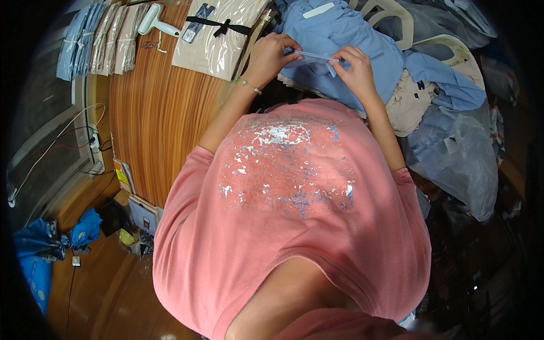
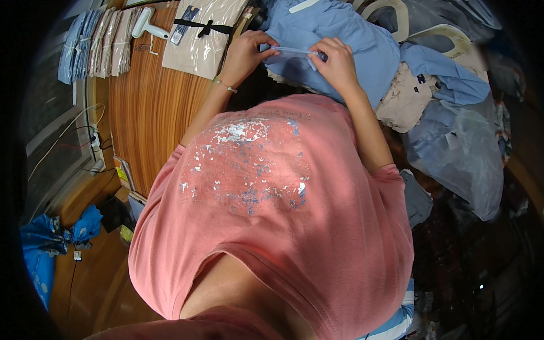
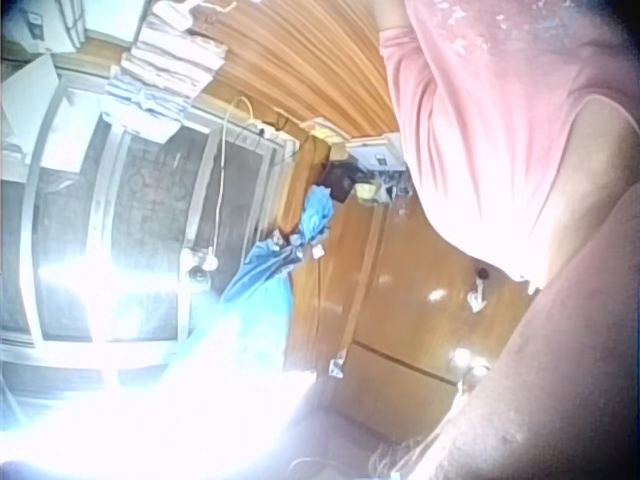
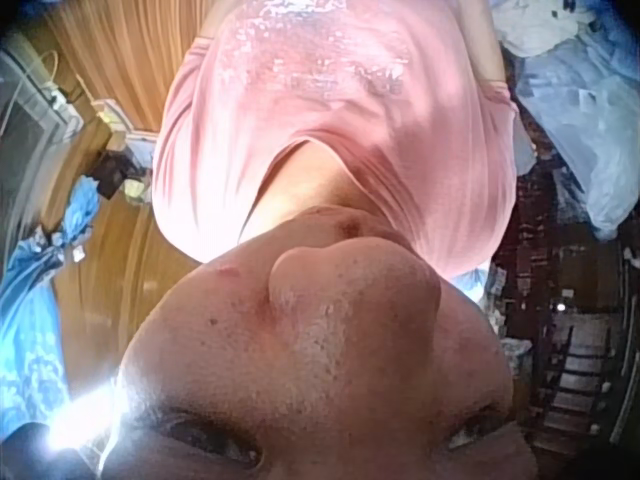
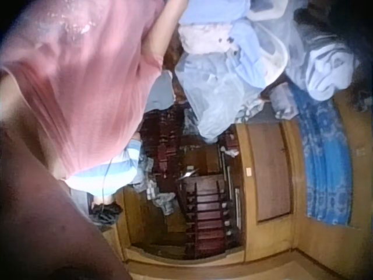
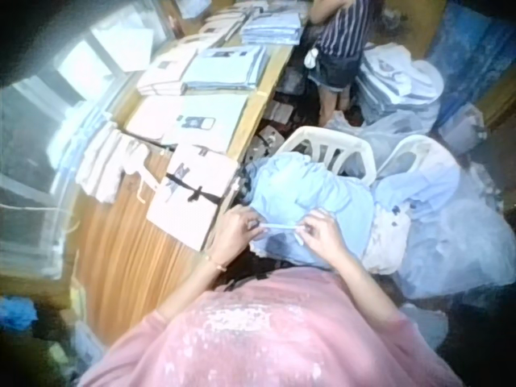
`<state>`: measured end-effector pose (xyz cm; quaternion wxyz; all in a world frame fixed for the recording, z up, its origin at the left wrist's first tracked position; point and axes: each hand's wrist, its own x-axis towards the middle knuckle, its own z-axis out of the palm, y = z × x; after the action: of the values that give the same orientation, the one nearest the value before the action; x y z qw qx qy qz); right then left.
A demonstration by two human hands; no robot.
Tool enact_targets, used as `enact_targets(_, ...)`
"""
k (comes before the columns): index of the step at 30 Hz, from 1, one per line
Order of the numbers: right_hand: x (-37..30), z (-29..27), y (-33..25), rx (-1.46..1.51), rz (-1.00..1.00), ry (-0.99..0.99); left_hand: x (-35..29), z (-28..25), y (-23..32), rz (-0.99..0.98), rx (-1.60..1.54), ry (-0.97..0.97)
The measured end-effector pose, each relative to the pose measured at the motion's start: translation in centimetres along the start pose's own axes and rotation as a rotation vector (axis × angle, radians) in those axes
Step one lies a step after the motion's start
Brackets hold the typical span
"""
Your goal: The person buttons a blue shirt, aligns it with a cardboard template, folds the shirt around the template, and places the folded shirt into a plastic bag.
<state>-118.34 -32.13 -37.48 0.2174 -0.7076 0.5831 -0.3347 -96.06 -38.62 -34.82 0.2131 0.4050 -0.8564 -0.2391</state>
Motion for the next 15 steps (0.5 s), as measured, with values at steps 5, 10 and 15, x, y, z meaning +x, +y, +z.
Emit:
enact_targets(5,0.1,0.39,-0.02,-0.005,0.019,0.003,0.18,-0.45,0.17,-0.01,0.066,-0.015)
enact_targets(10,0.2,0.43,-0.24,-0.031,0.041,-0.008,0.2,-0.4,-0.01,-0.042,0.055,-0.01)
enact_targets(15,0.21,0.41,-0.5,-0.049,0.066,-0.022,0.27,-0.47,0.13,-0.086,0.079,-0.023)
